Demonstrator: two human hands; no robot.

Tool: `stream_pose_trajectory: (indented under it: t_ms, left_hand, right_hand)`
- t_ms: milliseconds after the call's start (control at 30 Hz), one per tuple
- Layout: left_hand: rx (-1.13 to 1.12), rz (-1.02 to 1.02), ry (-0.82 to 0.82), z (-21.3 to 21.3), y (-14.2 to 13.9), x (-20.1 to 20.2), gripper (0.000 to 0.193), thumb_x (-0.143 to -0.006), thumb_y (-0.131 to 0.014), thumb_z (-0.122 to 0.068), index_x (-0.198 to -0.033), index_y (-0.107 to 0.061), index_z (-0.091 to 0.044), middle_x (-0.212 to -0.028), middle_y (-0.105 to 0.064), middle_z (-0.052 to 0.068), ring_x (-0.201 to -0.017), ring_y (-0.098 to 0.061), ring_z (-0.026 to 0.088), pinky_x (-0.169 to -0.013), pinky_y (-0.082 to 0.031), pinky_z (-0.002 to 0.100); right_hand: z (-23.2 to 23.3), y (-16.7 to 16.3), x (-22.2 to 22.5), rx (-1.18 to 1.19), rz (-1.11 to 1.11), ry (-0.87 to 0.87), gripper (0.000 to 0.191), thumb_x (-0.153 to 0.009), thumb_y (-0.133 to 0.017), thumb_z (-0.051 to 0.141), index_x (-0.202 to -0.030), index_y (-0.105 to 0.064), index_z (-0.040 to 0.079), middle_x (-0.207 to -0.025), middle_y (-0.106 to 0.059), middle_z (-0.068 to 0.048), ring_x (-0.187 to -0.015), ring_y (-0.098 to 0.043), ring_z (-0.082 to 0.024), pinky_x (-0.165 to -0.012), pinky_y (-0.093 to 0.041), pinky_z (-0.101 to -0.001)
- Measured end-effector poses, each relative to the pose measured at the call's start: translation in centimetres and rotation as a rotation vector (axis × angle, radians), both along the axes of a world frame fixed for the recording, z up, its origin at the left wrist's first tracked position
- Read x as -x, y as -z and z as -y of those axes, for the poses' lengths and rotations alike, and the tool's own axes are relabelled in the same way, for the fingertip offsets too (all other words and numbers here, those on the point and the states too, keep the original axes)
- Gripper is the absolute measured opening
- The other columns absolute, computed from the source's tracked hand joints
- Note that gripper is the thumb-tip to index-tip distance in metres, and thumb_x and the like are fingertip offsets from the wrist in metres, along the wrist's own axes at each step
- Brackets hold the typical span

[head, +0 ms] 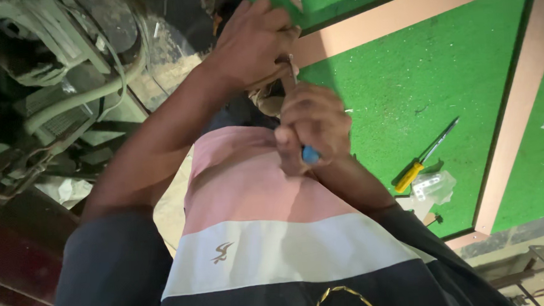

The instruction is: The person assembles a rectangular frame using copper-colored metal profiles on a green workbench. They align the pieces, insert corner brackets, and secure them with screws using a screwdriver.

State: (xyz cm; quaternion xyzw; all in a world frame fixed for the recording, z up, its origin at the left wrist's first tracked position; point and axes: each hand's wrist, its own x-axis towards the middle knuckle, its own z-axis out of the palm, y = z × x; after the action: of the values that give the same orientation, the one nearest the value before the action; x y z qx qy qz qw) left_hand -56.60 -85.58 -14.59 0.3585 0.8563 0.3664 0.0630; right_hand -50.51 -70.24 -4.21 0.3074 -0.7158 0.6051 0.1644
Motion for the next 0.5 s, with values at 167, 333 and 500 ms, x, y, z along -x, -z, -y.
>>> stream_pose_trajectory:
  t_ms: [167, 333, 500]
  left_hand:
    - [-0.046, 0.004, 0.025, 0.5, 0.4, -0.1, 0.042, -0.079, -0.084, -0.030, -0.113, -0.076, -0.007, -0.108, -0.062, 0.008, -0.105, -0.053, 0.032, -0.086, -0.040, 0.045]
    - [-0.018, -0.017, 0.002, 0.5, 0.1, -0.1, 0.036, -0.081, -0.083, -0.030, -0.109, -0.076, -0.010, -0.110, -0.064, 0.009, -0.107, -0.054, 0.034, -0.088, -0.041, 0.047]
    - [0.080, 0.015, -0.004, 0.0, -0.2, -0.3, 0.045, -0.076, -0.085, -0.041, -0.105, -0.075, -0.009, -0.105, -0.063, 0.011, -0.105, -0.056, 0.036, -0.085, -0.041, 0.051]
  right_hand:
    - [-1.9, -0.6, 3.8, 0.053, 0.211, -0.558, 0.031, -0.081, -0.076, 0.000, -0.064, -0.051, 0.006, -0.060, -0.057, -0.010, -0.051, -0.055, -0.025, -0.052, -0.038, -0.0367]
    - [-1.6, 1.5, 3.0, 0.130, 0.132, -0.305, 0.024, -0.084, -0.073, 0.002, -0.067, -0.057, 0.002, -0.062, -0.059, -0.009, -0.054, -0.058, -0.022, -0.050, -0.040, -0.0350]
    - [1.1, 3.0, -0.8, 0.609, 0.213, 0.308, 0.016, -0.087, -0.066, 0.002, -0.076, -0.058, -0.005, -0.061, -0.061, -0.010, -0.052, -0.055, -0.015, -0.051, -0.042, -0.0296]
